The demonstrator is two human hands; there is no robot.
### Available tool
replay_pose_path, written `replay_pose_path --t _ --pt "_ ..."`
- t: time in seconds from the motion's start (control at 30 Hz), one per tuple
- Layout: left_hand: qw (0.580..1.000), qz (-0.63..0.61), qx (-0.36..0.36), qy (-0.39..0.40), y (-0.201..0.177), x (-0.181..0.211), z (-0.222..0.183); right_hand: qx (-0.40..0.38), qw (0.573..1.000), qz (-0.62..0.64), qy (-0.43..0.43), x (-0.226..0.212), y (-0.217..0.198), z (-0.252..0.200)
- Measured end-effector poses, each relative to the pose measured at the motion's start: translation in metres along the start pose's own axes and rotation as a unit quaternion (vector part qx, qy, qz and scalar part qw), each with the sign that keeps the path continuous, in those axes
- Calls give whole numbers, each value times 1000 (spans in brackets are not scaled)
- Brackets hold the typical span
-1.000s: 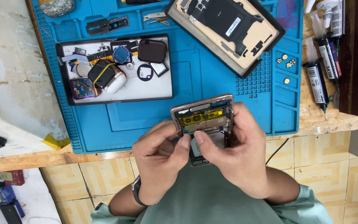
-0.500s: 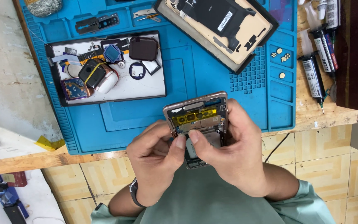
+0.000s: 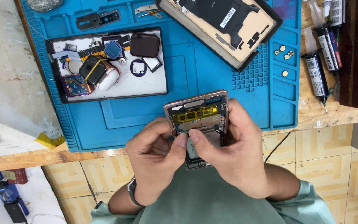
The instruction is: Installing a battery and connecting internal ribbon cables in a smartphone
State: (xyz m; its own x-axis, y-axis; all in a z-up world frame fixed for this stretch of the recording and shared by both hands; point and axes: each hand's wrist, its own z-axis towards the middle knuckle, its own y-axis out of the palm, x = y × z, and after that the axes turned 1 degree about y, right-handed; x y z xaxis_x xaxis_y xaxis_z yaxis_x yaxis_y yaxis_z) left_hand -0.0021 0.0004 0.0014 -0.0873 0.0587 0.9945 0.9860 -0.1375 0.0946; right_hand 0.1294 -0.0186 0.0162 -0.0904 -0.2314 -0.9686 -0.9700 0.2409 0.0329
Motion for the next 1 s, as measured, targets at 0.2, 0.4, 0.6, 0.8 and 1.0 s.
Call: replay_pose_path --t 0.2,0.4,0.6,0.8,1.0 --pt "1000 8 -6 12 0 4 0 10 1000 -11 -1 -4 0 -2" --pt "1000 19 -20 11 -1 9 0 30 999 -45 2 -4 -2 -3" --pt "999 29 -24 7 -2 11 2 21 999 -43 1 -6 0 -3" --pt "999 21 -21 18 -2 9 4 10 1000 -15 -3 -6 0 -2" --pt "1000 13 -8 7 -3 0 2 4 1000 -18 -14 -3 0 -1"
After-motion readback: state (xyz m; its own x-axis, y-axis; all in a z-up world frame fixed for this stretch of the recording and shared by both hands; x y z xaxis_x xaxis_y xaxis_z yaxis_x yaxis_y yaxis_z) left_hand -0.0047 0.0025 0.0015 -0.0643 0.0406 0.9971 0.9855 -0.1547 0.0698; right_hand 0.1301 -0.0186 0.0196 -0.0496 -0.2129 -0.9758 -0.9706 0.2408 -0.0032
